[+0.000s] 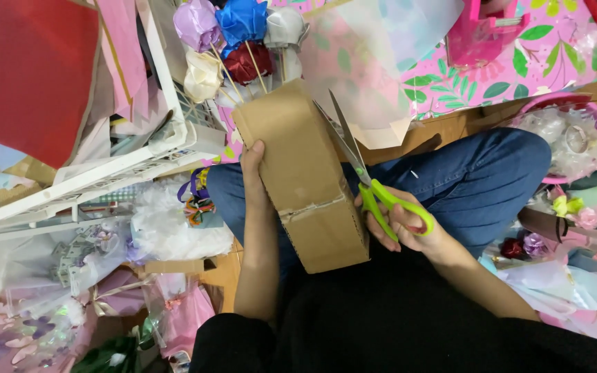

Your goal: The person wraps a small bouquet of artificial flowers using decorative paper, scissors, and tape.

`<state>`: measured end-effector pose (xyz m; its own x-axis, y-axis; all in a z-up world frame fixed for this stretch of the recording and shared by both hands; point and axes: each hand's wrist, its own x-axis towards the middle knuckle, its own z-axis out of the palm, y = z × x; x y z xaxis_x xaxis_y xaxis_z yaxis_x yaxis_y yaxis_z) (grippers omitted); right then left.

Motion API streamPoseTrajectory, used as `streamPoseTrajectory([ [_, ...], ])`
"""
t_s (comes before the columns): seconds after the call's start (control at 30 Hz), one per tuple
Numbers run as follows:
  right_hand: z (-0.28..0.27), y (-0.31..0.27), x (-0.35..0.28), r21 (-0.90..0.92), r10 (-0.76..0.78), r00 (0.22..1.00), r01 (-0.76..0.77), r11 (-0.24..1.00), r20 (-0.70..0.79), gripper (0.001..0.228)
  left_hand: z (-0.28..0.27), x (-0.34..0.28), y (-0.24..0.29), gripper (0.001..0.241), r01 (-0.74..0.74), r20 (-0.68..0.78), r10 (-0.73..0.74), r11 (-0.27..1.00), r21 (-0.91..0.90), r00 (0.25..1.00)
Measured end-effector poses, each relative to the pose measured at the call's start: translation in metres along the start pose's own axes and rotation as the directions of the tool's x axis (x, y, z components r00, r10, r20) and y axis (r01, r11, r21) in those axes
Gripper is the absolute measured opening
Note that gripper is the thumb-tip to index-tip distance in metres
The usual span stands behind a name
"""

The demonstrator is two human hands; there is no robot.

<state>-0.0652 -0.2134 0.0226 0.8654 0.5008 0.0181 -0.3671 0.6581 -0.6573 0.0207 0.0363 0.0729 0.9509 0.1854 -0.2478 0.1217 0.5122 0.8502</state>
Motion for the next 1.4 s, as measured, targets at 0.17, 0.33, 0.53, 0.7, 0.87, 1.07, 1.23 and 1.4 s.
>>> streamPoseTrajectory([
  [0.17, -0.011, 0.006, 0.008, -0.004, -0.009, 1.0, 0.009, 1.0, 0.006, 0.069, -0.004, 0.004, -0.002, 0.055, -0.015, 0.037, 0.013, 0.999, 0.037, 0.999],
  [0.33, -0.016, -0.005, 0.005, 0.053, -0.036, 0.999, 0.034, 0.998, 0.028, 0.058, 0.003, 0.007, 0.013, 0.059, -0.095, 0.051, 0.088, 0.985, 0.147, 0.995],
  [0.53, -0.036, -0.016, 0.015, 0.201, 0.009, 0.997, -0.025, 0.979, 0.083, 0.075, 0.029, 0.057, 0.066, 0.059, -0.283, 0.256, 0.156, 0.751, 0.597, 0.954],
  [0.7, -0.031, -0.026, 0.013, 0.461, 0.143, 0.979, -0.196, 0.865, 0.149, 0.084, 0.097, 0.082, 0.123, 0.077, -0.43, 0.373, 0.322, 0.127, 0.894, 0.87],
  [0.87, -0.048, -0.014, 0.01, 0.646, 0.216, 0.946, -0.324, 0.692, 0.243, 0.088, 0.112, 0.151, 0.093, 0.041, -0.555, 0.693, 0.718, -0.554, 0.62, 0.058],
  [1.07, -0.035, 0.003, 0.013, 0.448, 0.286, 0.926, -0.37, 0.814, 0.244, 0.11, 0.104, 0.212, 0.024, 0.035, -0.277, 0.73, 0.575, -0.682, 0.677, 0.37],
  [1.23, -0.036, 0.016, 0.007, 0.328, 0.327, 0.906, -0.405, 0.854, 0.268, 0.115, 0.156, 0.168, 0.014, 0.041, 0.027, 0.799, 0.589, -0.807, 0.59, 0.122],
  [1.4, -0.044, 0.019, 0.003, 0.272, 0.308, 0.907, -0.386, 0.882, 0.287, 0.112, 0.138, 0.152, -0.008, 0.042, -0.19, 0.835, 0.369, -0.861, 0.473, 0.407],
])
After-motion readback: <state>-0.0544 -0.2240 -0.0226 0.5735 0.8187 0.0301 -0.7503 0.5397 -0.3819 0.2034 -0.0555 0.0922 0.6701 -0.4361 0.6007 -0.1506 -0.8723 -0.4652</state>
